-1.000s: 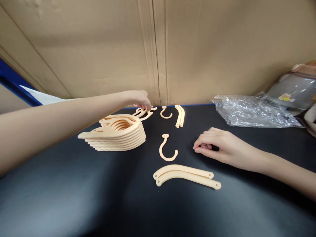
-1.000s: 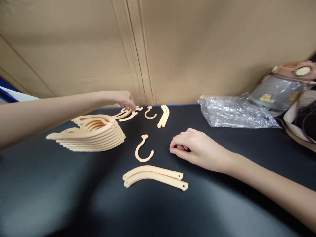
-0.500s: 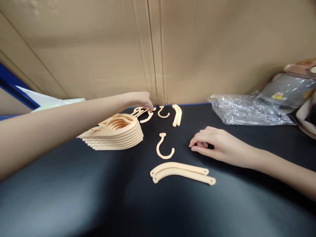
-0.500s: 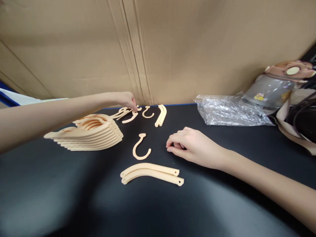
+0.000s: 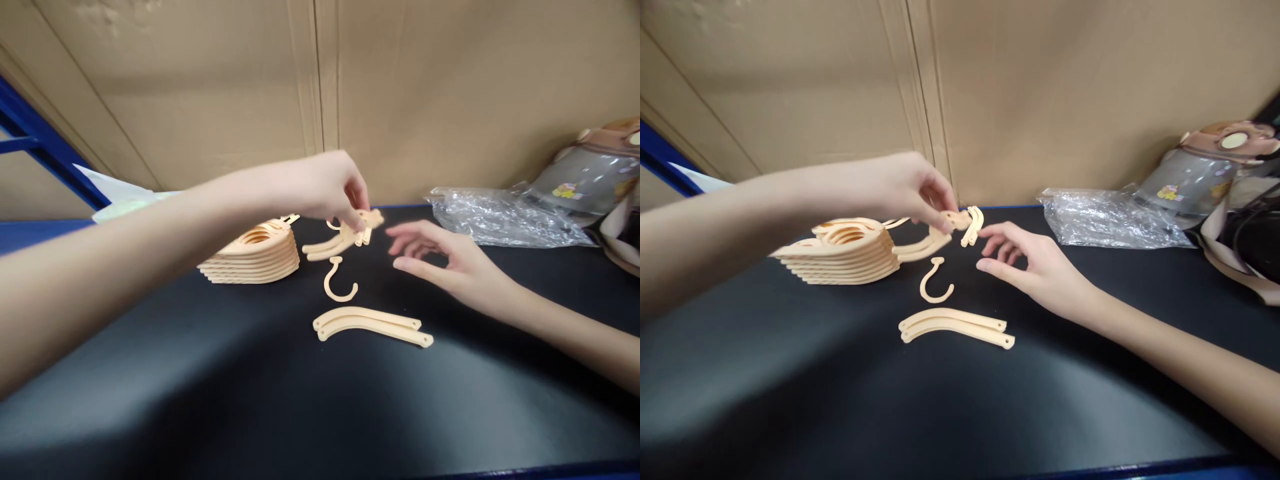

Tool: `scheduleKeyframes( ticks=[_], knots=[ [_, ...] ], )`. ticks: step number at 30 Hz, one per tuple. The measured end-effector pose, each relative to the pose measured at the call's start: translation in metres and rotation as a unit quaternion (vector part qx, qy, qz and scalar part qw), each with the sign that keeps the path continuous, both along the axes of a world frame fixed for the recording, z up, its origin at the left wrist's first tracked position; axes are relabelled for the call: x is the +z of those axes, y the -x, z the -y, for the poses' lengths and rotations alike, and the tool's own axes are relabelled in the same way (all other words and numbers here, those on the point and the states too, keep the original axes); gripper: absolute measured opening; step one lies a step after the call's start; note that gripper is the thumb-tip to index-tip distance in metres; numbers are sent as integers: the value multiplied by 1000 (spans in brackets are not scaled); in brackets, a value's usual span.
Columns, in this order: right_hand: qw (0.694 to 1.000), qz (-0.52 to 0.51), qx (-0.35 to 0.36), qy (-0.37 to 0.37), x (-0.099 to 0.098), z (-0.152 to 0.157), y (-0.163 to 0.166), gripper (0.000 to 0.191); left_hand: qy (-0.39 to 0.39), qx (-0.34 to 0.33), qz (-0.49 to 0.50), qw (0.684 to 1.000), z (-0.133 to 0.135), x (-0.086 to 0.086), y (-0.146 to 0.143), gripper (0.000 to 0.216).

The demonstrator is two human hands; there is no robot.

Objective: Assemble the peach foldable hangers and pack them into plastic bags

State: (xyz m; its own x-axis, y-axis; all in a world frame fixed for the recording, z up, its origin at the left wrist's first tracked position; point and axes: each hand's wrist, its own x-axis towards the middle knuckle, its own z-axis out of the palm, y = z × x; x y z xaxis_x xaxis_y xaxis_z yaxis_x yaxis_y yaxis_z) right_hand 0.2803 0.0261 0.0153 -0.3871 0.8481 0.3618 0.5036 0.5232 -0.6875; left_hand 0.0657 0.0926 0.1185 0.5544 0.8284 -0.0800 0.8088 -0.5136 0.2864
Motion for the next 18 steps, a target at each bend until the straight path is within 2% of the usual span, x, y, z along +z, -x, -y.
scheduleKeyframes(
  ticks=[2,6,10,14,18],
  knots=[
    [996,-74,14,49,4,5,4,45,37,-34,30,998,23,-11,-7,18],
    [980,-143,26,137,10,12,10,32,85,-34,109,990,45,-31,-12,14],
    [976,-153,-10,155,9,10,9,26,74,-50,163,983,48,-45,-11,12],
    [965,-207,-32,160,4,4,5,29,62,-8,223,973,57,-59,-8,19],
    [947,-271,-44,164,0,1,3,30,6,18,205,978,73,-71,4,17]
  ],
)
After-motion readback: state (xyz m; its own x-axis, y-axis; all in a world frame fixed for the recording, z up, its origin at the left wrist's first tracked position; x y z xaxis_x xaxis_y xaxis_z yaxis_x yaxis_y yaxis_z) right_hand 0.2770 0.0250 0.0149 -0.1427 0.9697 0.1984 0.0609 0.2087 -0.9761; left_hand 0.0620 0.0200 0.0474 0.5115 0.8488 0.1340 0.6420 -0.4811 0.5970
